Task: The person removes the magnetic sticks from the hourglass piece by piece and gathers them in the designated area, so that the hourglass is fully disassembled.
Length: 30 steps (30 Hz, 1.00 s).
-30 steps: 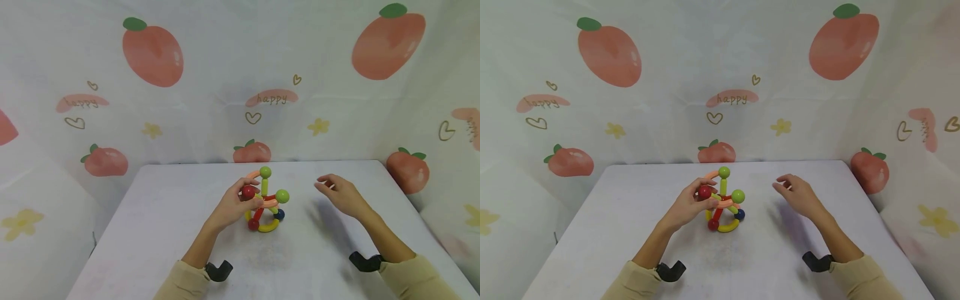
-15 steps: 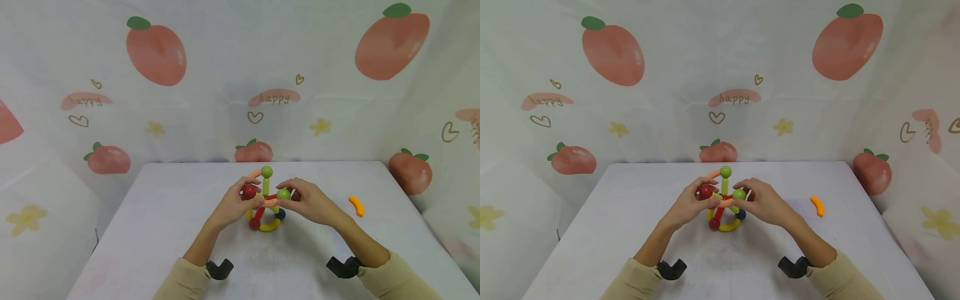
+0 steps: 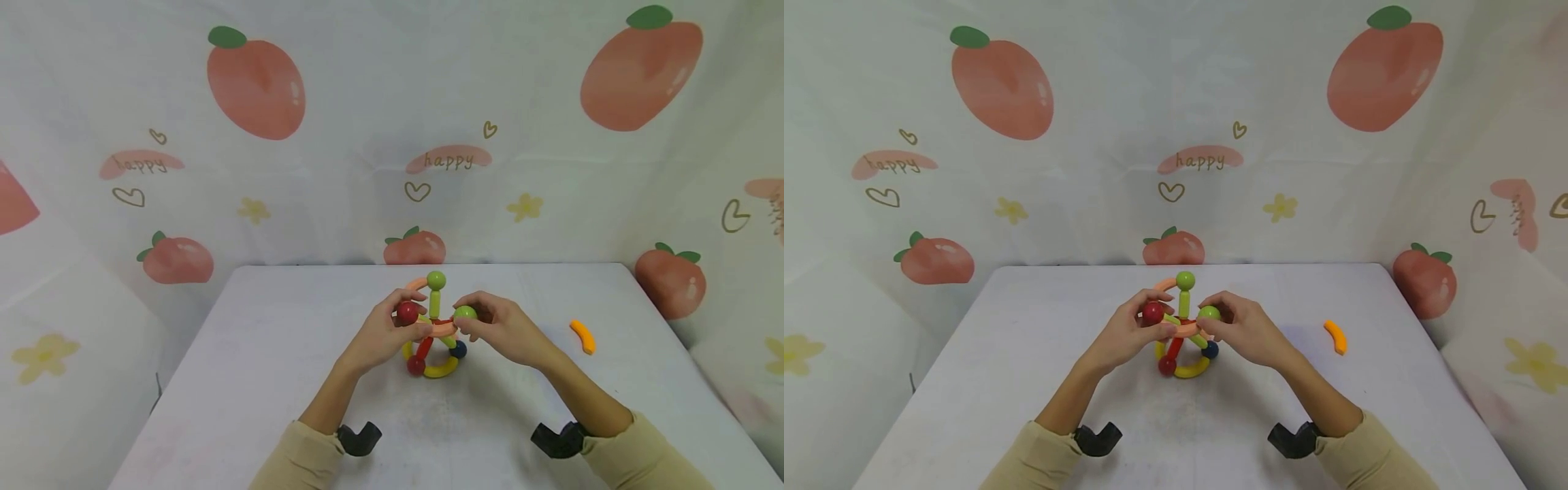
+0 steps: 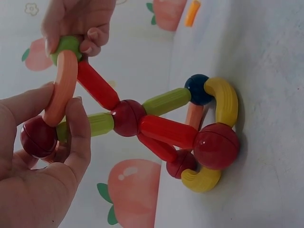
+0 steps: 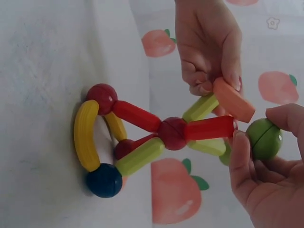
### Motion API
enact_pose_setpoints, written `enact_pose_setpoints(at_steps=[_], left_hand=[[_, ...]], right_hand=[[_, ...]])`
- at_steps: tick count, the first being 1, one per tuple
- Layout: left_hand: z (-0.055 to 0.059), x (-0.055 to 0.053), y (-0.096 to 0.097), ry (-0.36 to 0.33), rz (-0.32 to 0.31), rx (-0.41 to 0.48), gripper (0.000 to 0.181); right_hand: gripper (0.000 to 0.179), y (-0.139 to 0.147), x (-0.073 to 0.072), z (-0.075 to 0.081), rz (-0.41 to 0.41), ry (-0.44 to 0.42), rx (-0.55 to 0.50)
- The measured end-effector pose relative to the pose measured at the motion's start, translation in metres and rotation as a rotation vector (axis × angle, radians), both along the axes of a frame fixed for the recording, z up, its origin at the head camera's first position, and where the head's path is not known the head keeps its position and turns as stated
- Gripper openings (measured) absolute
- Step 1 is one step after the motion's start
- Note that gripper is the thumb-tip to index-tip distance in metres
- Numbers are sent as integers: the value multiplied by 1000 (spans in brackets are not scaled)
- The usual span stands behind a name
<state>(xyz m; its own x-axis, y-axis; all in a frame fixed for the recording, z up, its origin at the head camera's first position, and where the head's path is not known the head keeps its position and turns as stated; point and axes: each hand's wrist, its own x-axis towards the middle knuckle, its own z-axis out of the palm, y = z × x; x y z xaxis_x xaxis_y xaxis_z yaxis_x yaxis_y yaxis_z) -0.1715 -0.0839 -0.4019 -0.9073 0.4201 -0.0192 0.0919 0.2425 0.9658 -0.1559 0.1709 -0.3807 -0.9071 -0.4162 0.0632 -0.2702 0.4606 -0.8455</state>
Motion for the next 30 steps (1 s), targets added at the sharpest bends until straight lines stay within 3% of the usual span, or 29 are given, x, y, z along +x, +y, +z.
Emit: enact_pose_setpoints(at_steps=[7, 14, 18, 23, 30], left_hand=[[1, 1, -1, -1, 17, -17, 50], [1, 1, -1, -14, 16, 6, 48], [-1, 1, -1, -17, 17, 14, 51], [-2, 2, -1, -19, 11, 42, 58], [1, 3, 2, -7, -1, 64, 67]], right_hand=[[32, 4, -2, -3, -41, -34, -5], [35, 15, -16, -11, -173, 36, 14], [46, 25, -39, -22, -259, 43, 49], [50, 37, -76, -47, -356, 31, 111], [42, 46, -117, -82, -374, 87, 189]])
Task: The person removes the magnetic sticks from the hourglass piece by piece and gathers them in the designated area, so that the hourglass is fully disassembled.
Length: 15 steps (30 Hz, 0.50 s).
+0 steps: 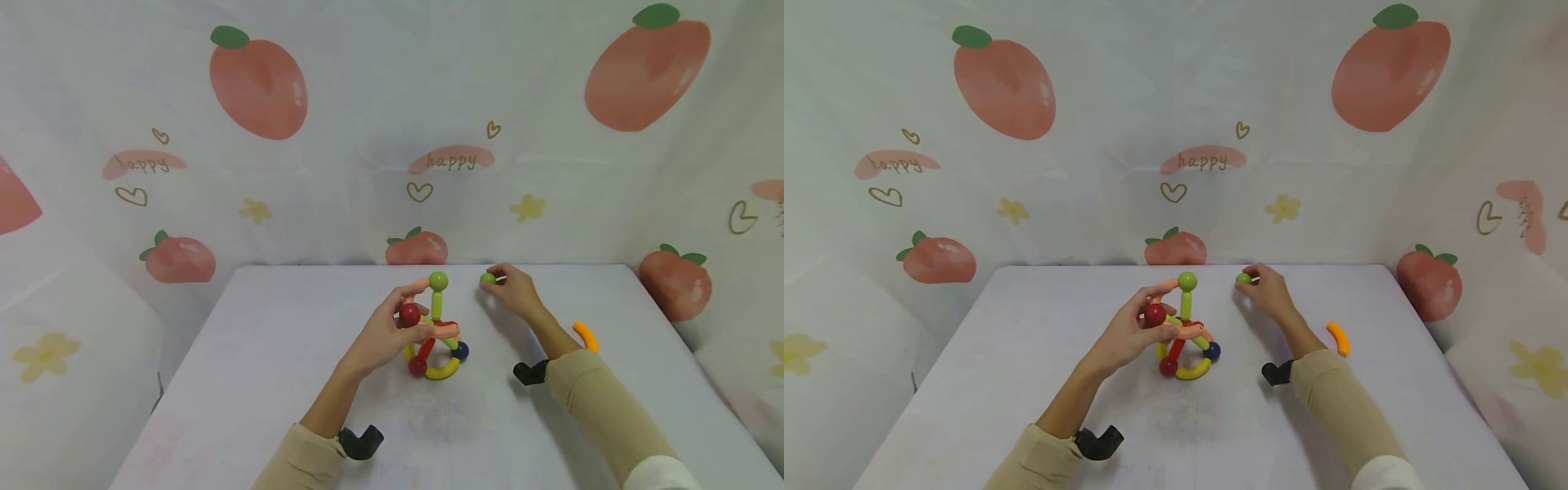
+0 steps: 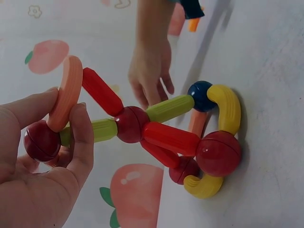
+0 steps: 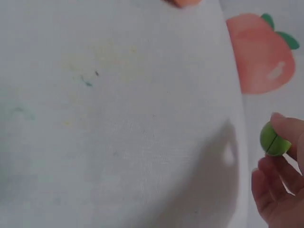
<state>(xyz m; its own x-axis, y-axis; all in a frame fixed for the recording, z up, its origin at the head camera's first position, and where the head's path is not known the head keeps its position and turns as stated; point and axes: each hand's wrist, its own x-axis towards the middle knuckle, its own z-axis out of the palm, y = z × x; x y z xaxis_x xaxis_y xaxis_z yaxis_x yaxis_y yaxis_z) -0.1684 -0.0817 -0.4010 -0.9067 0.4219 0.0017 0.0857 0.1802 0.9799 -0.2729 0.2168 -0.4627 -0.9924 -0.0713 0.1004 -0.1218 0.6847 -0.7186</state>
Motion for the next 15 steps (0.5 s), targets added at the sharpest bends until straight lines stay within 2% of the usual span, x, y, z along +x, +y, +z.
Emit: enact_pose_setpoints(at_steps=[6, 15], left_hand=[[-1, -1, 1, -22, 18, -24, 76], [-1, -1, 1, -34, 42, -39, 80]], right_hand=[[41, -3, -15, -13, 37, -24, -5], [46, -11, -21, -21, 53, -107, 39]])
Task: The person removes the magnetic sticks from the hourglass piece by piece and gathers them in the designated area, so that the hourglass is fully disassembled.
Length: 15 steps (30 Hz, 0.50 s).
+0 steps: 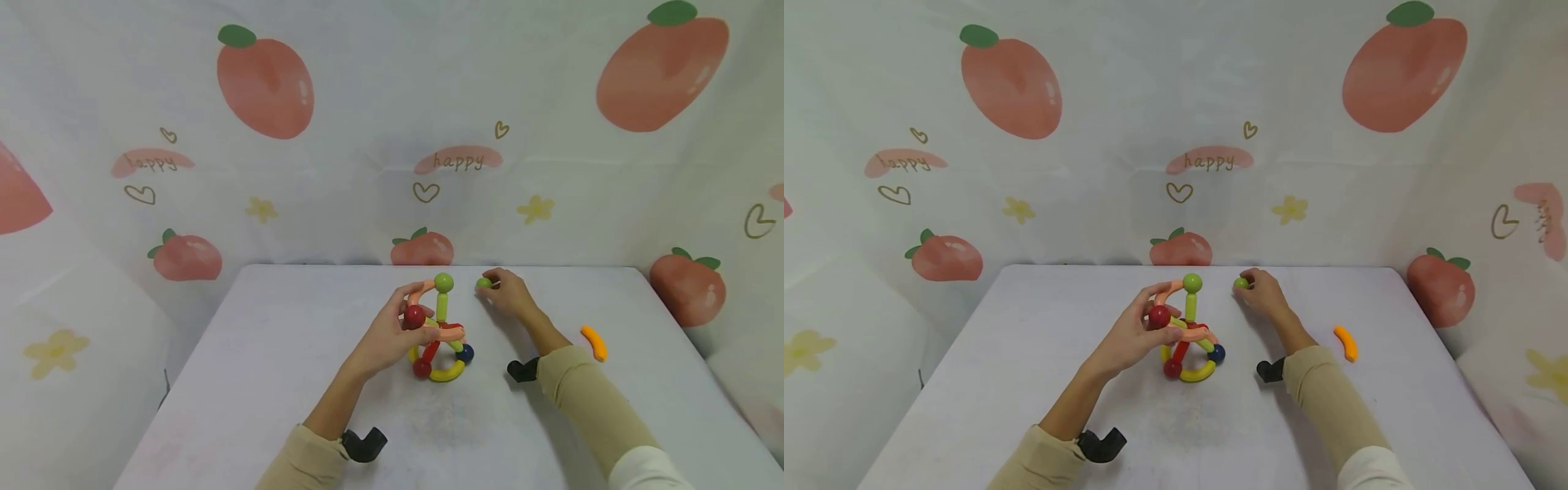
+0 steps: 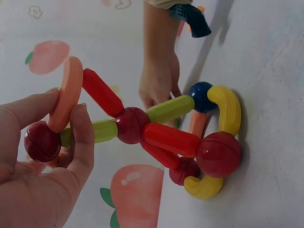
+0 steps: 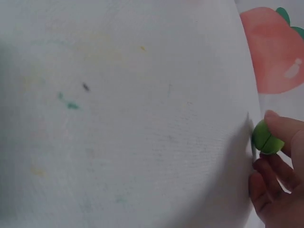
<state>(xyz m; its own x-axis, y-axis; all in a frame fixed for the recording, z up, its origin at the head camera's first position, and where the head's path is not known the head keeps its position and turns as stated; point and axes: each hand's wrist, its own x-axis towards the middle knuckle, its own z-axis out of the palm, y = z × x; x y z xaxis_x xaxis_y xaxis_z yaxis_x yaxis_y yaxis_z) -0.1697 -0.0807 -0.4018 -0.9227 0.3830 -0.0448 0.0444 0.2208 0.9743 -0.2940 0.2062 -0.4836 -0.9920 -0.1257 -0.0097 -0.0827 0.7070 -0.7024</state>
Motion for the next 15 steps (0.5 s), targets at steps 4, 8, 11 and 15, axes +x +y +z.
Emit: enact_pose_setpoints(at_steps=[4, 8, 11, 15], left_hand=[[0, 0, 0, -13, -1, -1, 83], [2, 2, 0, -22, -3, -3, 85], [4, 2, -1, -23, -3, -5, 85], [4, 1, -2, -19, -12, -5, 85]], right_hand=[[50, 1, 5, 11, 13, 33, 30], [49, -4, 17, 35, 27, 142, 35], [47, -15, 30, 59, 65, 154, -5], [51, -34, 50, 84, 153, 78, -61]])
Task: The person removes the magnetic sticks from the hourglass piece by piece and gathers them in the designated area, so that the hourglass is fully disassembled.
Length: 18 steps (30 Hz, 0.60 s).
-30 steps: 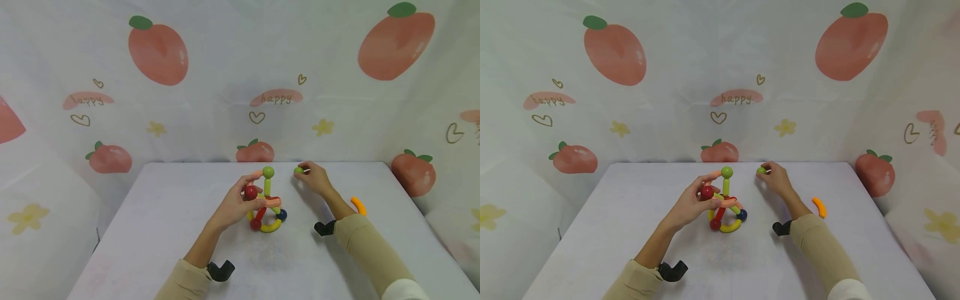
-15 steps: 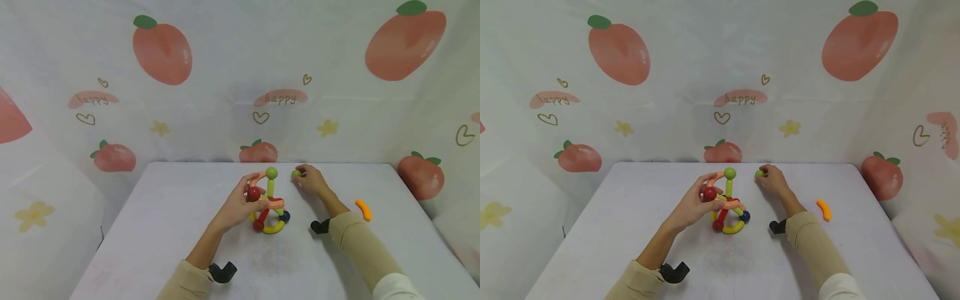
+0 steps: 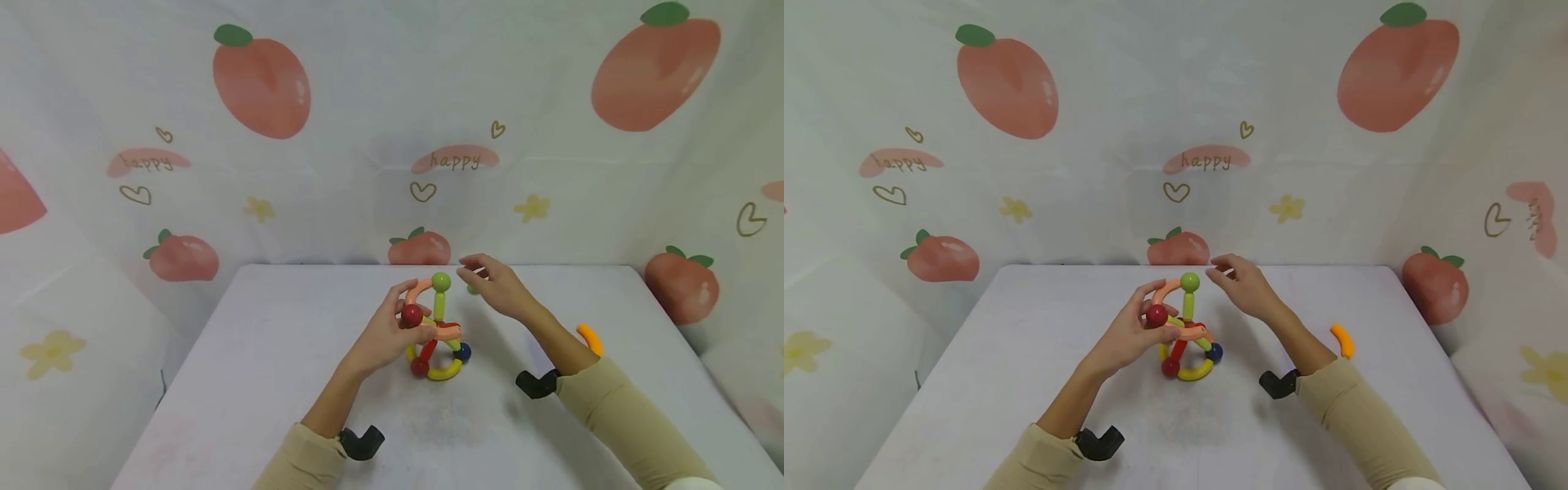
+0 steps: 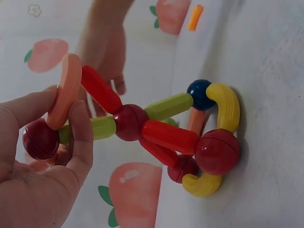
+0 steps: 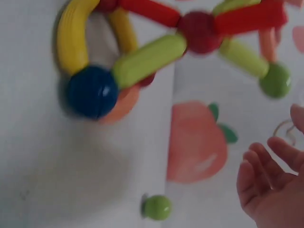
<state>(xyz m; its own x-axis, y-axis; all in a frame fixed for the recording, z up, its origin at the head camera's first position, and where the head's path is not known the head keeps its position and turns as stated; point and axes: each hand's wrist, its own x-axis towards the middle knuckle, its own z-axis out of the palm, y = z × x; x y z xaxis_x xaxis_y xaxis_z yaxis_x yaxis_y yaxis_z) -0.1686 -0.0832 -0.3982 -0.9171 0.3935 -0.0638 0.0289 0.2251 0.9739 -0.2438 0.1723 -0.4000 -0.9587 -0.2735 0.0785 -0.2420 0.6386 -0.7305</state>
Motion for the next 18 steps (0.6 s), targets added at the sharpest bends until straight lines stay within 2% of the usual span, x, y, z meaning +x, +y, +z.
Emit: enact_pose_setpoints(at_steps=[4, 9, 13, 18], left_hand=[[0, 0, -1, 8, -16, 1, 86], [-1, -1, -2, 14, -15, 0, 84], [-3, 0, -2, 20, -14, 11, 81], [-4, -1, -2, 9, -13, 24, 81]], right_hand=[[54, -15, 14, 12, 102, -6, -13], [52, -26, 19, 14, 175, 21, -38], [47, -30, 19, 12, 196, 25, -69], [41, -31, 20, 9, 175, 15, -120]])
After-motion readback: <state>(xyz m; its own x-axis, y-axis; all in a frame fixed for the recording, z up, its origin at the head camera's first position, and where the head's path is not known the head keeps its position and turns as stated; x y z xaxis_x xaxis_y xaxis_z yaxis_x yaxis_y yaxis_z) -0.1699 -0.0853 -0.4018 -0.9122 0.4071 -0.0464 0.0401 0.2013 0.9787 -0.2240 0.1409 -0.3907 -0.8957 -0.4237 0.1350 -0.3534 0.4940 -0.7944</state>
